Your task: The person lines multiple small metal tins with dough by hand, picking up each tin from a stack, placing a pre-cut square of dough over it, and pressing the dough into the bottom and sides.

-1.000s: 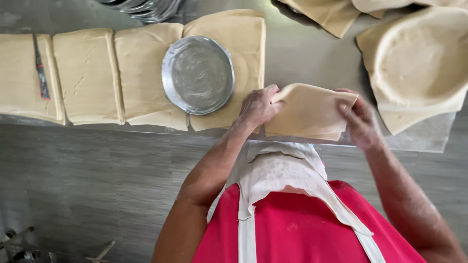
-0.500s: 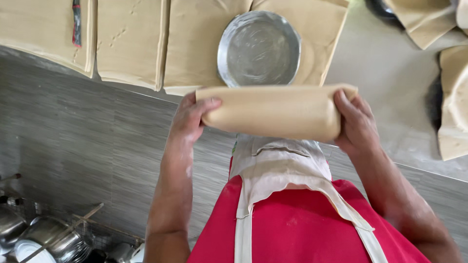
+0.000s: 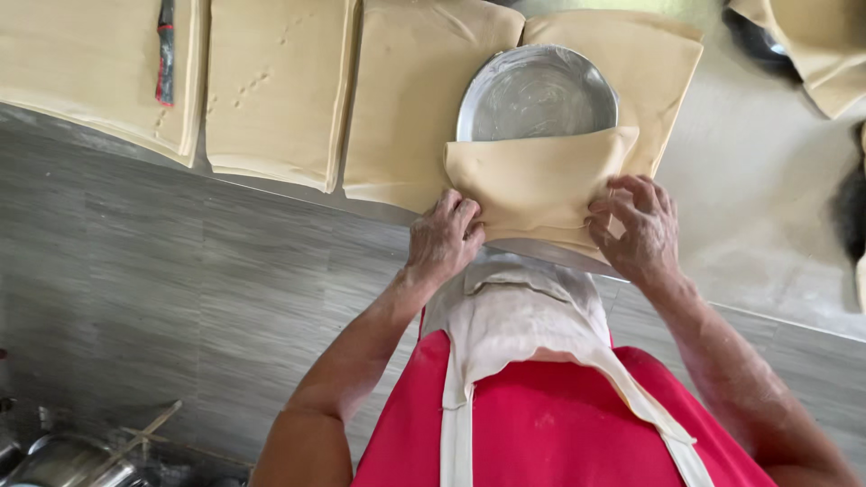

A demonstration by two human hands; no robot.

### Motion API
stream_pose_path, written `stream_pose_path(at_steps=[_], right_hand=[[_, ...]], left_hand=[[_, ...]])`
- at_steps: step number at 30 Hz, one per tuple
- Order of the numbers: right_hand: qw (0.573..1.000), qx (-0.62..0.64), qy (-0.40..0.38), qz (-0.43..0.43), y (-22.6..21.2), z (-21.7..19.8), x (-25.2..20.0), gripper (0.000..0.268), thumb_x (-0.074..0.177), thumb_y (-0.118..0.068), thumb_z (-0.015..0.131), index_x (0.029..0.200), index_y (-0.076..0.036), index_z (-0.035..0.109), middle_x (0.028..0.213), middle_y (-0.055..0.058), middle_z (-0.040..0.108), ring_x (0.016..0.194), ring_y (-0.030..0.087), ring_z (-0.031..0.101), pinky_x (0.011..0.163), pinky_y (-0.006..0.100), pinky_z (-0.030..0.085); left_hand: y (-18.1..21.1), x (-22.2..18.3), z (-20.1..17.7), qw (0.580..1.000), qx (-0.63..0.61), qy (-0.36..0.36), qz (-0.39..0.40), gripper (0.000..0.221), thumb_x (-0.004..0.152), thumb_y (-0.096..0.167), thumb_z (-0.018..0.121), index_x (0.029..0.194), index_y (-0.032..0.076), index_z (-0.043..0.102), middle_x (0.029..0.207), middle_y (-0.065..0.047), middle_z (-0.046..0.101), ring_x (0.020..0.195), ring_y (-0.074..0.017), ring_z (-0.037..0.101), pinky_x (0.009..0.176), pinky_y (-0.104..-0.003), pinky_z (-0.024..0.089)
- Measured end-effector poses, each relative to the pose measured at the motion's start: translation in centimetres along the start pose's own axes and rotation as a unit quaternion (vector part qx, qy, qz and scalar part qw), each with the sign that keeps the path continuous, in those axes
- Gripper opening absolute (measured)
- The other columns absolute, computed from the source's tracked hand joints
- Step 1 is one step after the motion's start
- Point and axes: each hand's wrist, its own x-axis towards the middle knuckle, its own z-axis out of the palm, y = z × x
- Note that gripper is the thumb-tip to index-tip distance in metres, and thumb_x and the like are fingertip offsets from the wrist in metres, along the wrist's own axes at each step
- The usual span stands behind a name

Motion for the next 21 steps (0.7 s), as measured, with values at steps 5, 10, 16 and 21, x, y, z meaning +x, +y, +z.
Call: stream_pose_path(at_steps=[5,10,16,21], right_hand=[[0.983,0.181,-0.019,0.018,-0.3,-3.6,4.8,0.018,0.089,-0.024,0.083,0.101,-0.014,0.073,0.134,0.008,0.064,0.131,0.026,0.058,0.106,0.039,0.048],[0.821,0.556,0.03,0.126,1.1,-4.1,12.1,0.048,0.107,-0.032,0.073,0.141,0.0,0.06,0.126,0.006,0.062,0.116,0.017,0.055,0.105,0.032,0.046],[0.803,0.532,-0.061,0.262,2.3,-3.1,10.3,0.061,0.101,-0.031,0.063,0.152,-0.004,0.042,0.142,0.001,0.059,0.127,0.013,0.058,0.099,0.031,0.048],[0.826,0.517,-0.095,0.204,1.7,-3.5,11.3,0.054,0.105,-0.028,0.061,0.15,0.0,0.054,0.129,0.005,0.069,0.109,0.012,0.061,0.089,0.029,0.049]], left_hand=[[0.9,6.0,-6.6,0.979,-0.164,-0.116,-0.034,0.014,0.082,0.022,0.074,0.084,0.01,0.068,0.081,-0.008,0.069,0.074,-0.0225,0.068,0.068,-0.037,0.055],[0.7,12.5,-9.3,0.93,-0.32,0.148,-0.106,0.022,0.096,0.024,0.068,0.105,0.003,0.071,0.093,-0.014,0.072,0.08,-0.0223,0.065,0.073,-0.038,0.056],[4.8,12.9,0.0,0.993,0.025,0.072,0.087,0.062,0.102,0.042,0.064,0.146,0.002,0.048,0.152,-0.02,0.048,0.143,-0.0366,0.046,0.119,-0.053,0.035],[6.4,15.8,5.0,0.988,0.142,-0.051,-0.012,0.087,0.1,0.058,0.048,0.159,0.003,0.016,0.168,-0.019,0.018,0.156,-0.037,0.014,0.124,-0.056,0.007]])
